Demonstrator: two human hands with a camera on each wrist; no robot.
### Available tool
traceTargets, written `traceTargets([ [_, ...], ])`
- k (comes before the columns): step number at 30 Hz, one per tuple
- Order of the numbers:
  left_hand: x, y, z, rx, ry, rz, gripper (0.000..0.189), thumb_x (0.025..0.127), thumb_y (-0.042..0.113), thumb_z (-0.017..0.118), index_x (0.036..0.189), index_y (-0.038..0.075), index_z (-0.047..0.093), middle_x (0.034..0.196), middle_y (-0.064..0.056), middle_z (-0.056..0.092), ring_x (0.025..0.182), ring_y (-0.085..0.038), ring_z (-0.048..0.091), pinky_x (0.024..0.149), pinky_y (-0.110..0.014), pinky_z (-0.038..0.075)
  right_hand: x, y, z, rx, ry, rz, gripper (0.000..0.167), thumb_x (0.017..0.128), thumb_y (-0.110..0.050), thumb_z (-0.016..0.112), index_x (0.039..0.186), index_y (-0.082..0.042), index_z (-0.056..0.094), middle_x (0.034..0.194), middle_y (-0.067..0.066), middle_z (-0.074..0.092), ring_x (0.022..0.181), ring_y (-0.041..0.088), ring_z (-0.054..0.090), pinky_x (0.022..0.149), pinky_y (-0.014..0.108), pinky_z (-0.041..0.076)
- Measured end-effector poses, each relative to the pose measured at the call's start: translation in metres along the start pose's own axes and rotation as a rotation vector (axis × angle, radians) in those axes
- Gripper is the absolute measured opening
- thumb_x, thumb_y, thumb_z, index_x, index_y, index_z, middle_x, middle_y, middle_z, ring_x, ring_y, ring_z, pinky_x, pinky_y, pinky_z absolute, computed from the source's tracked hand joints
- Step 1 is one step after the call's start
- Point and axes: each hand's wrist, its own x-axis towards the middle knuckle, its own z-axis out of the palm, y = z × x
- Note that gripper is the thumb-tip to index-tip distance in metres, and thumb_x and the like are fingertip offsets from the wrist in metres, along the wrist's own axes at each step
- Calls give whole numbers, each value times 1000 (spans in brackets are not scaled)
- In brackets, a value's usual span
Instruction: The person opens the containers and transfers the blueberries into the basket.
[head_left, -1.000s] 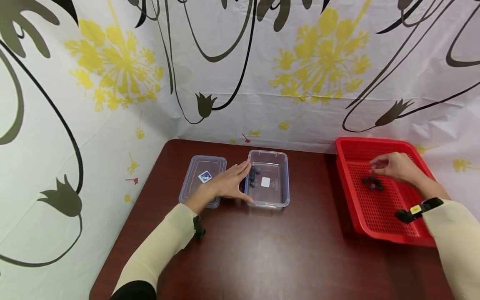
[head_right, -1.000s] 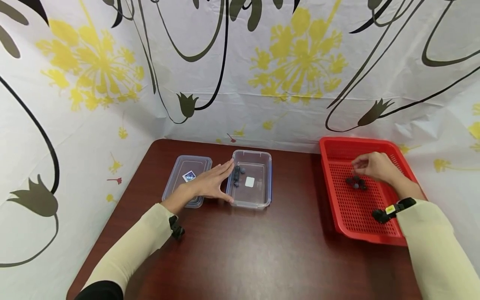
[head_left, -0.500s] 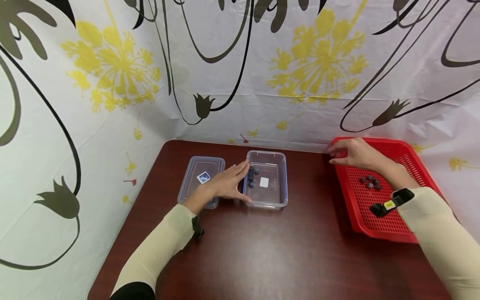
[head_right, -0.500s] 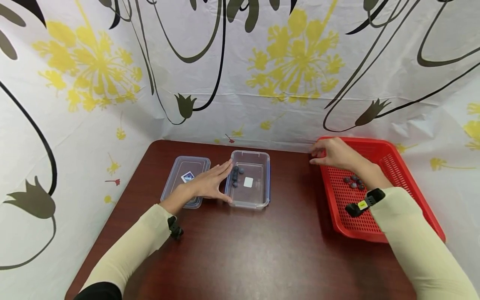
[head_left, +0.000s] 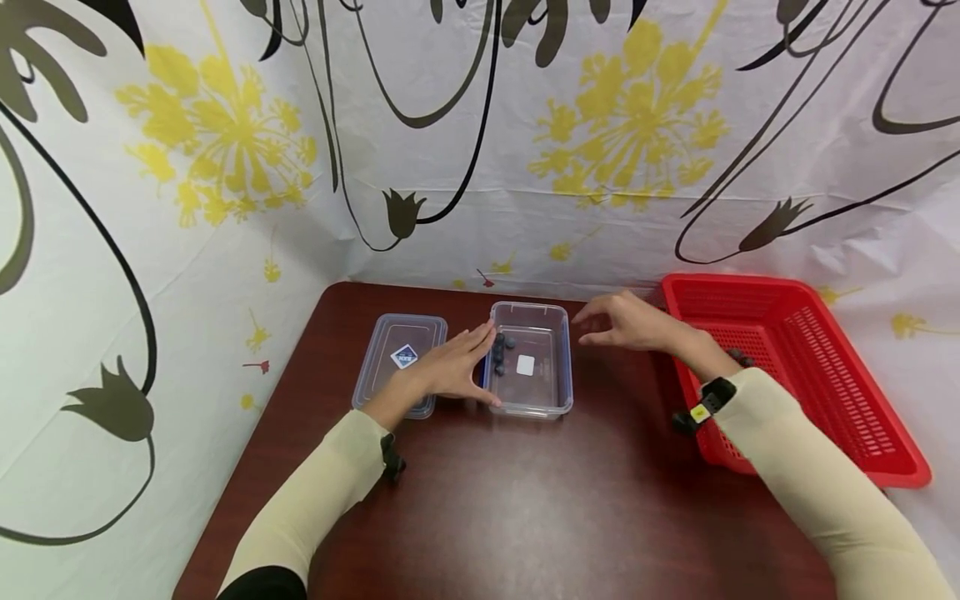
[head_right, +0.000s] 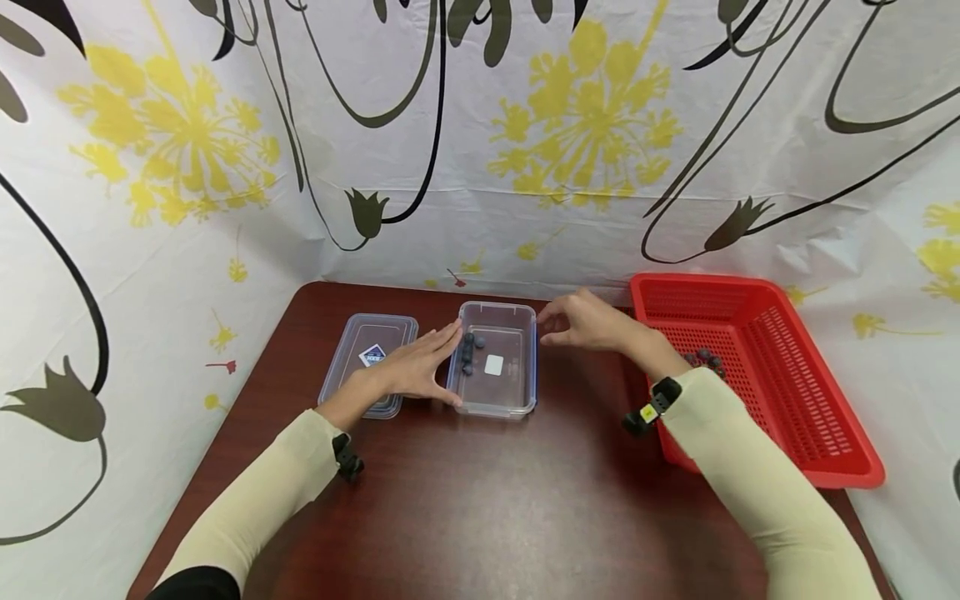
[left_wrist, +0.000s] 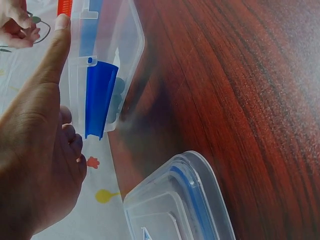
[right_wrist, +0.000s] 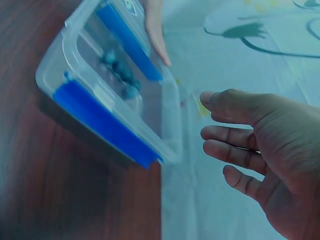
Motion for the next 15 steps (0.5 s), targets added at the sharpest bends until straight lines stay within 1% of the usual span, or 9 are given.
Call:
traceTargets([
  [2,0,0,-1,-1,-4,-3,133,83,84,67,170,13,-5,179,-7,-9,164,-17,-1,133,-39,4,9,-3,11,16,-7,-23,28,86,-13,88,112,-4,81,102,11,79,84,23,72,77,47,60],
  [6,0,0,-1,-1,-6,-3,133,83,84,67,170,13,-5,179,-7,-9,164,-18,0,133,-39,5,27,-11,33,68,-37,-28,29,86,-14,88,111,-3,80,100,9,78,84,20,72,78,46,61],
  [10,0,0,-1,0,-6,-5,133,83,84,66,170,13,-3,179,-6,-8,164,-18,1,133,-39,7,44,-17,57,123,-88,2,31,88,-14,85,114,1,78,103,14,78,87,19,74,80,45,62],
  [13,0,1,-2,0,-7,-10,133,83,84,66,171,13,-2,179,-5,-9,164,-18,1,133,-39,7,55,-20,76,150,-127,32,33,90,-13,84,117,4,77,104,15,79,88,18,75,81,40,63],
  [15,0,1,-2,1,-5,-7,132,83,84,67,171,11,-1,179,-6,-8,164,-19,1,133,-40,7,61,-22,87,162,-147,45,33,89,-11,83,117,6,77,102,14,80,86,17,75,80,36,63],
])
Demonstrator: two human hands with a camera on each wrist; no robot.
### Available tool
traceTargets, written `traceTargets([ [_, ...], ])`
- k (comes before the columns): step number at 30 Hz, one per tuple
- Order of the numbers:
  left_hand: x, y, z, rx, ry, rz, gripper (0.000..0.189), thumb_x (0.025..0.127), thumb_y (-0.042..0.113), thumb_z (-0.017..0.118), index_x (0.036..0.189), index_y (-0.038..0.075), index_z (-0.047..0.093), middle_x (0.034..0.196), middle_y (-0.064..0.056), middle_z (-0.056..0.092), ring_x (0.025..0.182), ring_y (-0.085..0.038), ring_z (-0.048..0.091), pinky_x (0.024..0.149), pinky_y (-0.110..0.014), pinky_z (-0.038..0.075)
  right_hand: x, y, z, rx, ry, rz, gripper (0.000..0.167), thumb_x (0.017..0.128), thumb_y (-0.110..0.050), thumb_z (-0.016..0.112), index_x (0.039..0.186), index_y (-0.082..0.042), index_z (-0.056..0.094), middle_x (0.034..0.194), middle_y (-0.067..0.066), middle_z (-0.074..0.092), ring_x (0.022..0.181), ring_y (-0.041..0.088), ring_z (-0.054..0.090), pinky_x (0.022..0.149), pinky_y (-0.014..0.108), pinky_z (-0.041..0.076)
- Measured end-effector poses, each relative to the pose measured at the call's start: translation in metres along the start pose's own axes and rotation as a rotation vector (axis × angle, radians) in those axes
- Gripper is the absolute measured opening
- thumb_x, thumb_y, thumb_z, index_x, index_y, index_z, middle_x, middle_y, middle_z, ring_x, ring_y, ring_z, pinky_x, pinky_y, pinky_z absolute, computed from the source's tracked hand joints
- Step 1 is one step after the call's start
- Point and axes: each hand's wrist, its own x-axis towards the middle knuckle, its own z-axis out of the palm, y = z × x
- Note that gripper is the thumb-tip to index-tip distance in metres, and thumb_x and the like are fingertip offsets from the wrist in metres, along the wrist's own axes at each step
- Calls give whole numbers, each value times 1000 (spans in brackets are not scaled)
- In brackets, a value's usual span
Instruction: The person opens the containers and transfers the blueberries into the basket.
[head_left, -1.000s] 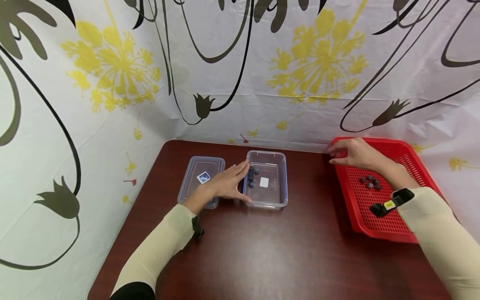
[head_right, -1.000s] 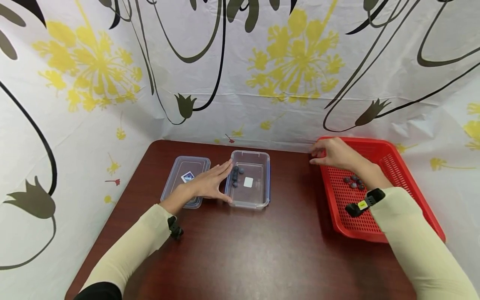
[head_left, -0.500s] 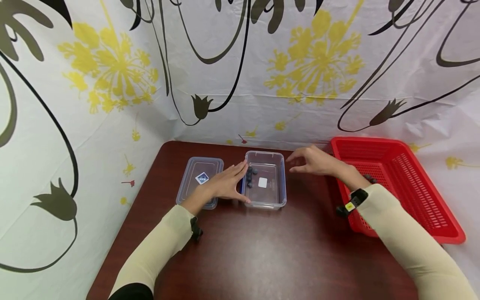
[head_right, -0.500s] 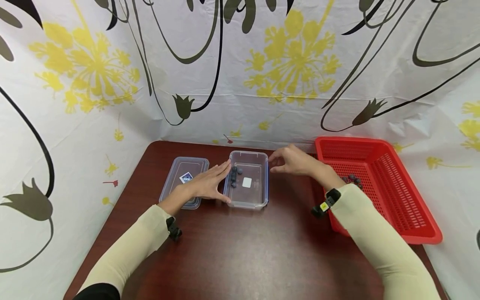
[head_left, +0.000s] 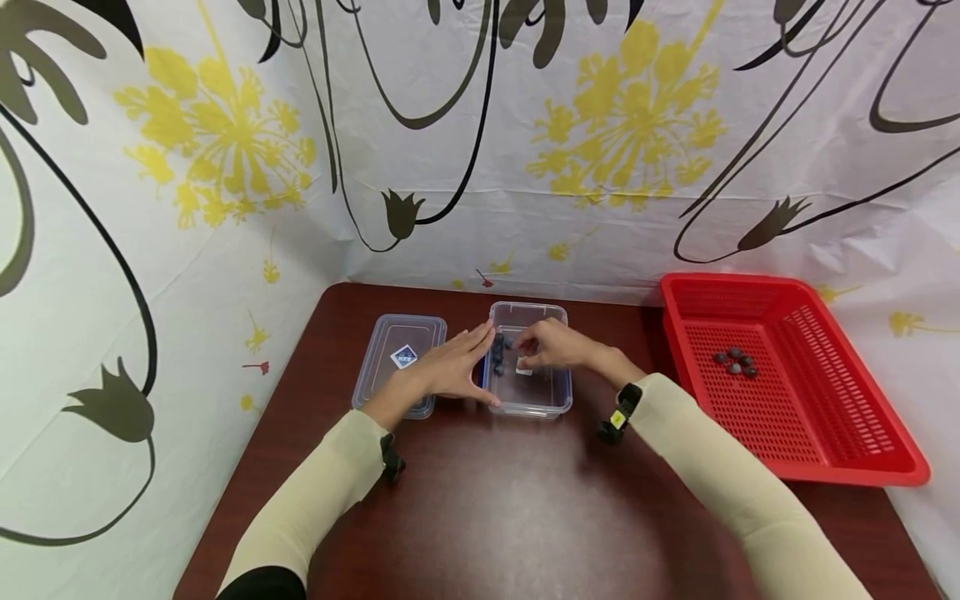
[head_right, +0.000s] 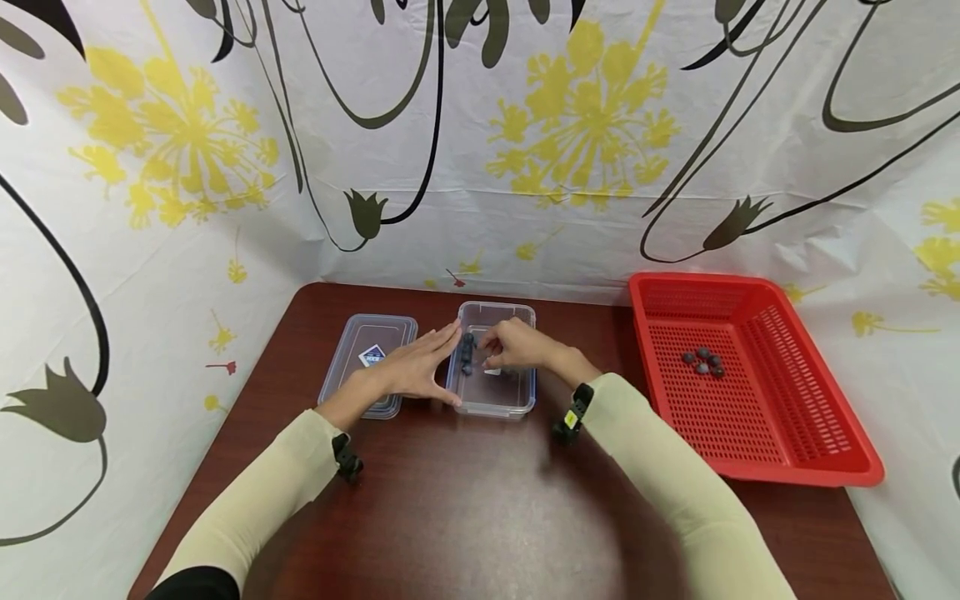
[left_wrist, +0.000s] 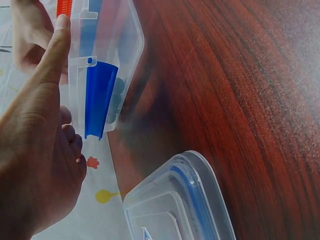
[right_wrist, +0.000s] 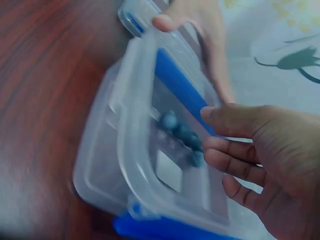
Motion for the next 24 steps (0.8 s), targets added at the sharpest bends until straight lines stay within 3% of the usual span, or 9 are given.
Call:
traceTargets([
  [8,0,0,1,-3,4,6,133,83,83,68,171,8,2,179,-7,-8,164,-18,0,133,-40,7,16,1,29,-21,-12,48,28,86,-8,86,111,3,78,95,9,80,83,13,74,77,30,62],
  [16,1,-1,0,5,26,30,131,84,80,70,170,5,6,179,-10,-5,165,-19,2,133,-42,9,21,3,46,-43,51,49,21,83,-12,89,99,-2,80,82,1,76,73,9,69,70,28,59],
  [24,1,-2,1,11,22,29,132,84,82,68,170,6,5,179,-10,-6,165,-19,1,133,-41,8,25,0,57,-66,88,59,16,86,-12,87,99,-4,81,86,2,78,77,11,72,72,29,61],
])
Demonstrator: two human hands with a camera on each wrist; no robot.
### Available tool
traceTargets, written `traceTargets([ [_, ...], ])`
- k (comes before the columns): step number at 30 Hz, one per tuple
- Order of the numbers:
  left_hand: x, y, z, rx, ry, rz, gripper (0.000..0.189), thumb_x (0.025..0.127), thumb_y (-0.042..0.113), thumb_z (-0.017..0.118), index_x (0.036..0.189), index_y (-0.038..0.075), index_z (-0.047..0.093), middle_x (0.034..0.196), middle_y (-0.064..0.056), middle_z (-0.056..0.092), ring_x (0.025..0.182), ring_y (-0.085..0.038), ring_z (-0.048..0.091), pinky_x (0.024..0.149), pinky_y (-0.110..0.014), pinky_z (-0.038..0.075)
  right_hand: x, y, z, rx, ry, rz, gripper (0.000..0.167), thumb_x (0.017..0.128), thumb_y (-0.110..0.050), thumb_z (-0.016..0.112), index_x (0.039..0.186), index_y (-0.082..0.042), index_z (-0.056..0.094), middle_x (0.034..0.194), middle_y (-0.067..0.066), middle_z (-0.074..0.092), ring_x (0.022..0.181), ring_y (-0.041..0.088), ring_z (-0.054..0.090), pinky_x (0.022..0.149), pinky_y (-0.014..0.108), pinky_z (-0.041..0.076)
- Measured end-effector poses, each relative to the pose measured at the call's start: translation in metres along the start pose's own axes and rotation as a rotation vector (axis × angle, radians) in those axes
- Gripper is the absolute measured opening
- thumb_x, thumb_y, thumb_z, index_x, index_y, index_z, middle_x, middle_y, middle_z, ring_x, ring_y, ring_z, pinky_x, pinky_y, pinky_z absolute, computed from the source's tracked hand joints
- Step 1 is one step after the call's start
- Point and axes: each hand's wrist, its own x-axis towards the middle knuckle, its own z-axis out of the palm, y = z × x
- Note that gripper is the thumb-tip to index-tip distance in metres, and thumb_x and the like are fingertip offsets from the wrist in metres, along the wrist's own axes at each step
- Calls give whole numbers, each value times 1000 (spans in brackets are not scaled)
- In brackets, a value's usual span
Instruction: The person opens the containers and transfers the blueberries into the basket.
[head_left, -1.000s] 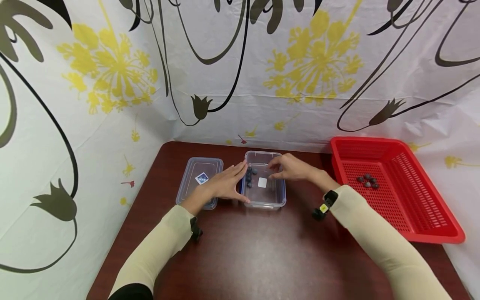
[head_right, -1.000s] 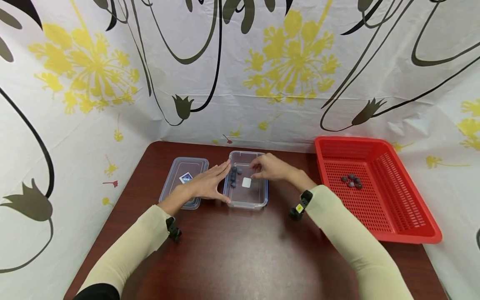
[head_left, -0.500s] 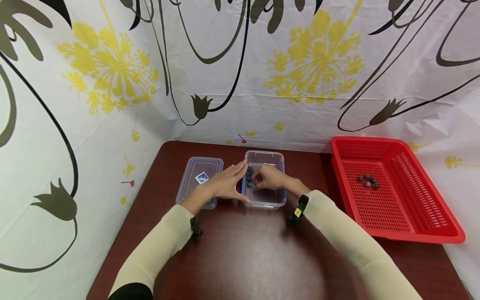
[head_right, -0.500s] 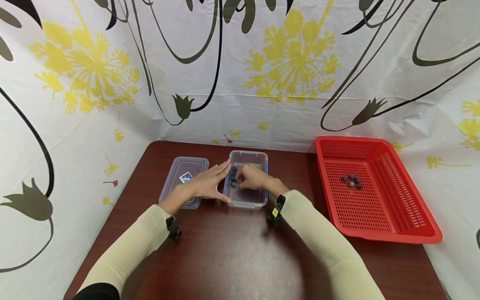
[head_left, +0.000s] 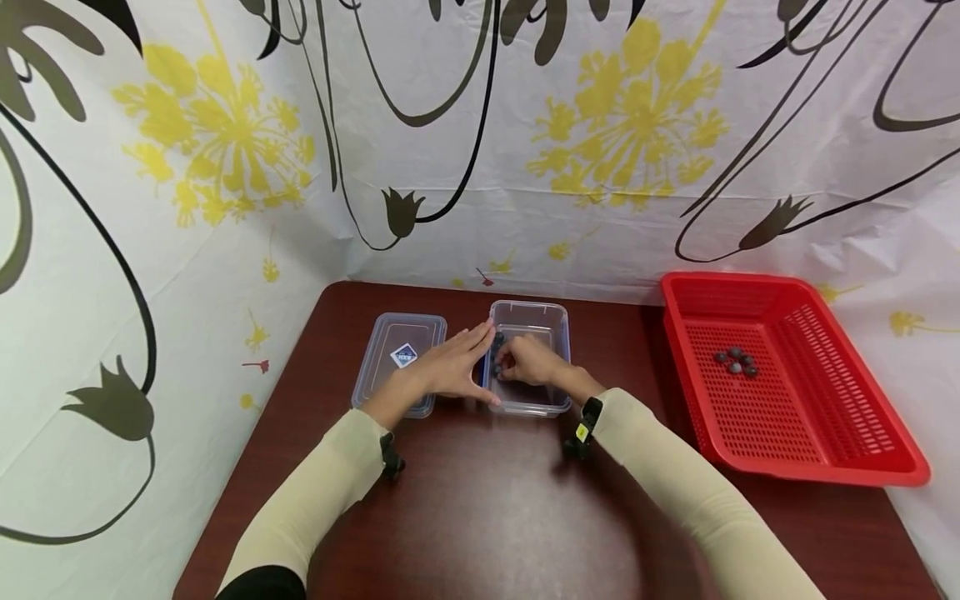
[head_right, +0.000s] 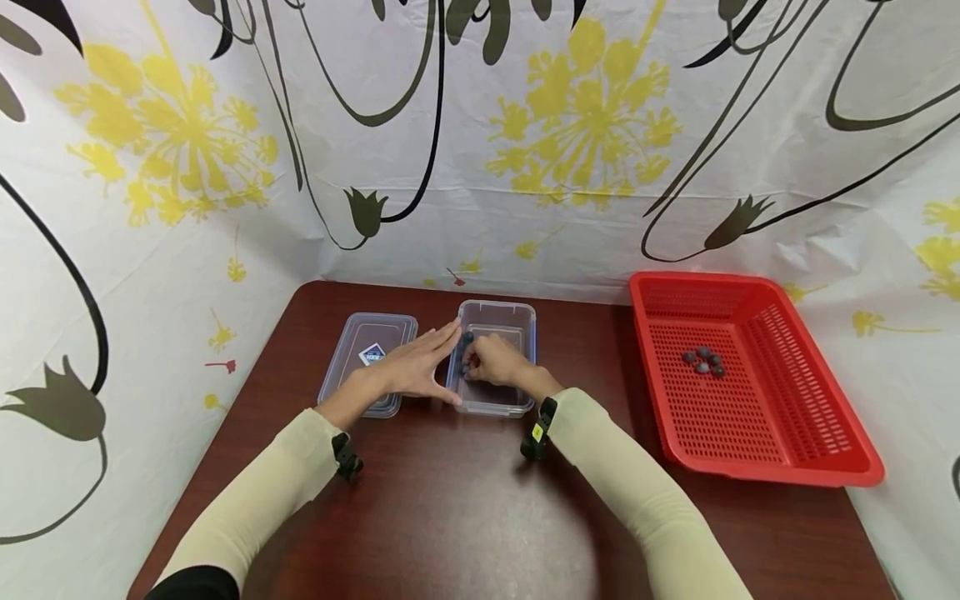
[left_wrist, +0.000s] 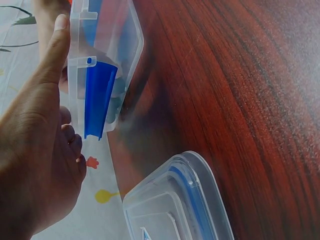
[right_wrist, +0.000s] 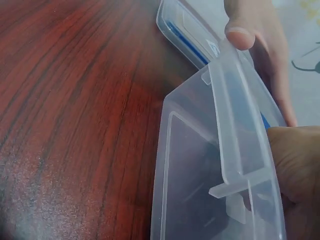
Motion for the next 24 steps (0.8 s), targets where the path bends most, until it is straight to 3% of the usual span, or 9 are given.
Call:
traceTargets([
  [11,0,2,-1,-18,-1,-13,132,83,82,69,171,6,6,179,-9,-4,165,-22,6,133,-43,11,-13,-4,-29,22,27,-25,15,86,-5,85,100,-2,81,88,5,79,78,13,74,72,29,62],
  [18,0,2,-1,-30,-17,-29,133,82,83,68,170,12,-2,179,-6,-8,165,-24,4,133,-42,9,-30,-3,-69,65,15,-63,18,86,-4,85,102,0,80,91,6,79,79,13,74,72,31,63],
  [24,1,2,-1,-21,-18,-18,134,83,83,68,170,12,-5,179,-9,-7,164,-18,1,133,-39,5,-54,10,-105,31,49,-108,15,84,-3,86,98,-6,80,88,-1,78,79,13,73,73,37,62],
])
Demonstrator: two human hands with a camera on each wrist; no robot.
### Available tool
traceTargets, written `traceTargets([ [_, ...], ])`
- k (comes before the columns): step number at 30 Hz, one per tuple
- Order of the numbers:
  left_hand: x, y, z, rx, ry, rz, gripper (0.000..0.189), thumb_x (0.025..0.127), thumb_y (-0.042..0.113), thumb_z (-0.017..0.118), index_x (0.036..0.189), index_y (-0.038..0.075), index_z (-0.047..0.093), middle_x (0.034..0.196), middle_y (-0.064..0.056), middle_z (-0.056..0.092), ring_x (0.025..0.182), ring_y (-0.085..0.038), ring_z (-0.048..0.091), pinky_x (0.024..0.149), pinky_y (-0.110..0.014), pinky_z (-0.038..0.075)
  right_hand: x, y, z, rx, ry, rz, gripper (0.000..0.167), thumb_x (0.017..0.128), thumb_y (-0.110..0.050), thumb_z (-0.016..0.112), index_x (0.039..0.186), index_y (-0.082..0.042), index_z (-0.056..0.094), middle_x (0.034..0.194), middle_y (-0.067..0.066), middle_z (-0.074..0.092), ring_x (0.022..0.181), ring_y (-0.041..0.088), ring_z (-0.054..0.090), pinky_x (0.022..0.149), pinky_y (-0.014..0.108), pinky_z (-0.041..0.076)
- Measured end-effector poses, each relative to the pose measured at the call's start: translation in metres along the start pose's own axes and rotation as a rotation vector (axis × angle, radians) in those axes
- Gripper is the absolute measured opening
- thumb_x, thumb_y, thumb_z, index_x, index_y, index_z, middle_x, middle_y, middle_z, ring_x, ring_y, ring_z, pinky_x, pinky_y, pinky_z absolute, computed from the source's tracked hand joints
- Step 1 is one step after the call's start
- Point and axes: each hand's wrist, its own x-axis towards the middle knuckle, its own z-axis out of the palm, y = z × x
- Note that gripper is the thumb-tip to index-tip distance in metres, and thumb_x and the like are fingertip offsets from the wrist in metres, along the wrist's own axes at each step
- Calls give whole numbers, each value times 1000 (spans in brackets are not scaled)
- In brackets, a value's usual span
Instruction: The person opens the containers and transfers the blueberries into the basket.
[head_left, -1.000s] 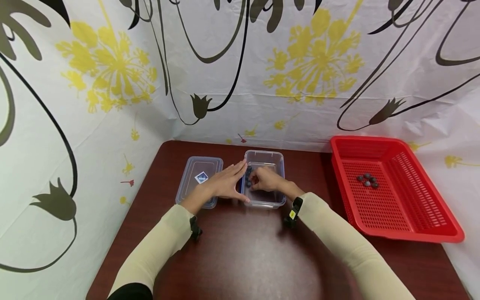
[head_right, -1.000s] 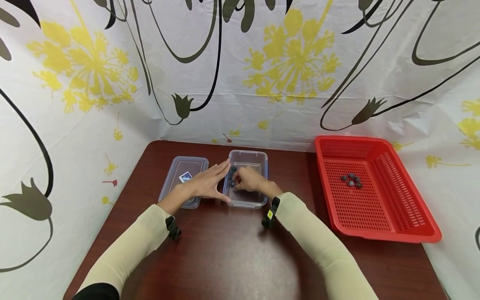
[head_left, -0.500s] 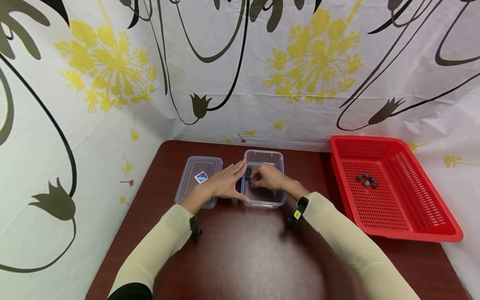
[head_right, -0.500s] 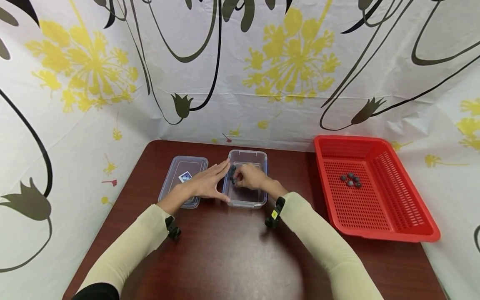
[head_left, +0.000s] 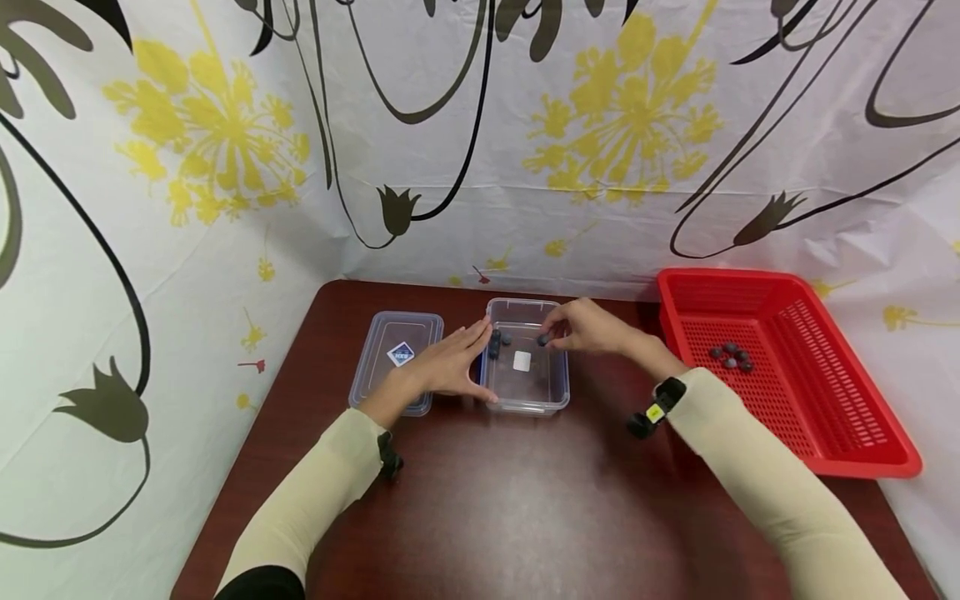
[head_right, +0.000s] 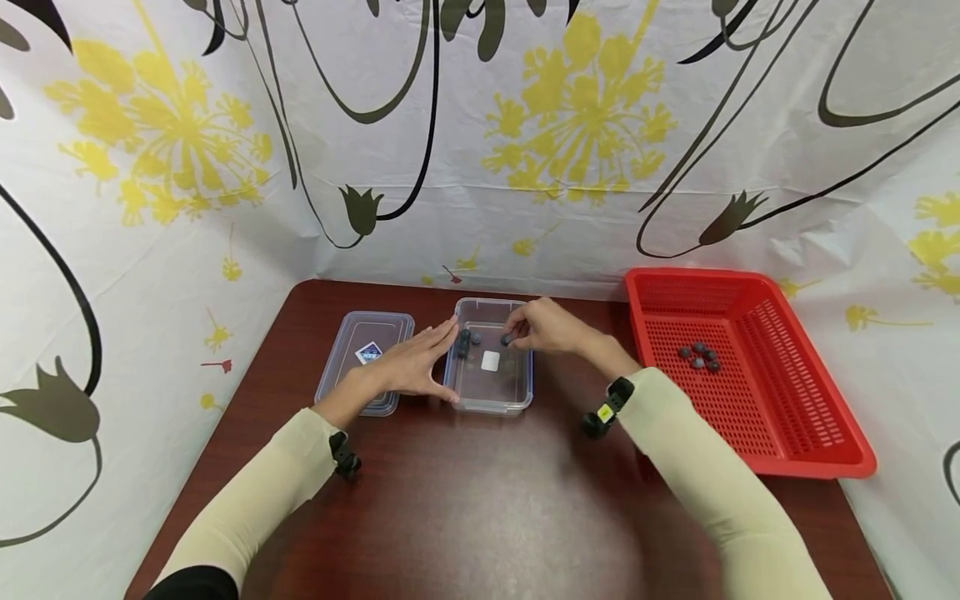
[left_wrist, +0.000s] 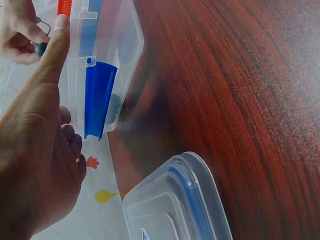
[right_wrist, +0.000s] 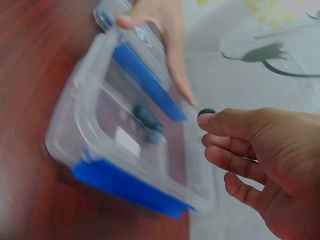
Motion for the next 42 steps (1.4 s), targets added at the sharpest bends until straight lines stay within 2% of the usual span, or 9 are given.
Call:
traceTargets([
  [5,0,0,0,1,-3,2,134,83,83,68,169,12,-7,179,-9,-8,164,-18,0,133,-39,5,-27,10,-34,-61,19,12,17,83,-4,88,99,-8,81,88,-4,78,82,20,74,76,42,60],
  [9,-1,1,-1,-5,4,5,134,83,81,70,170,10,-4,179,-9,-7,164,-19,2,133,-39,5,-52,22,-59,-101,27,75,17,84,-5,89,99,-9,82,84,-6,76,76,12,71,68,31,58],
  [13,-1,1,-2,-6,11,14,134,83,80,71,170,8,-2,179,-11,-5,164,-20,4,133,-41,7,-81,41,-82,-130,37,166,16,86,-7,88,100,-11,82,83,-7,75,73,6,66,63,24,54],
  [16,0,0,-1,1,8,16,133,83,80,70,170,10,-3,179,-11,-5,164,-20,4,133,-40,6,-103,57,-96,-165,41,225,16,87,-8,88,100,-13,81,86,-6,76,75,6,66,66,23,55],
  [21,0,-1,-1,14,5,14,133,83,81,69,170,10,-3,179,-11,-5,164,-20,4,133,-39,6,-138,88,-114,-212,37,270,16,84,-5,88,98,-9,81,89,-1,78,78,5,69,68,24,57],
  [27,0,0,-1,14,2,11,133,84,81,69,170,10,-4,179,-11,-6,164,-19,3,133,-40,6,-182,126,-122,-238,26,378,13,85,-4,87,96,-8,82,86,1,80,75,-1,68,66,23,56],
  [33,1,-1,0,14,8,15,133,84,81,69,170,9,-4,179,-11,-6,164,-19,2,133,-41,7,-219,157,-118,-223,-12,492,13,85,-7,87,97,-6,82,86,5,80,73,-5,65,65,25,52],
  [37,1,-2,1,16,8,9,133,84,81,69,170,10,-4,179,-10,-7,164,-18,2,133,-41,7,-236,170,-111,-204,-33,549,14,85,-9,87,97,-3,82,86,7,80,73,-5,63,65,25,51],
  [42,1,-3,0,1,10,7,133,83,81,69,170,10,-3,179,-8,-7,164,-18,2,133,-39,5,-247,181,-105,-169,-49,616,14,86,-7,86,98,0,81,87,10,80,73,-3,64,64,24,50],
])
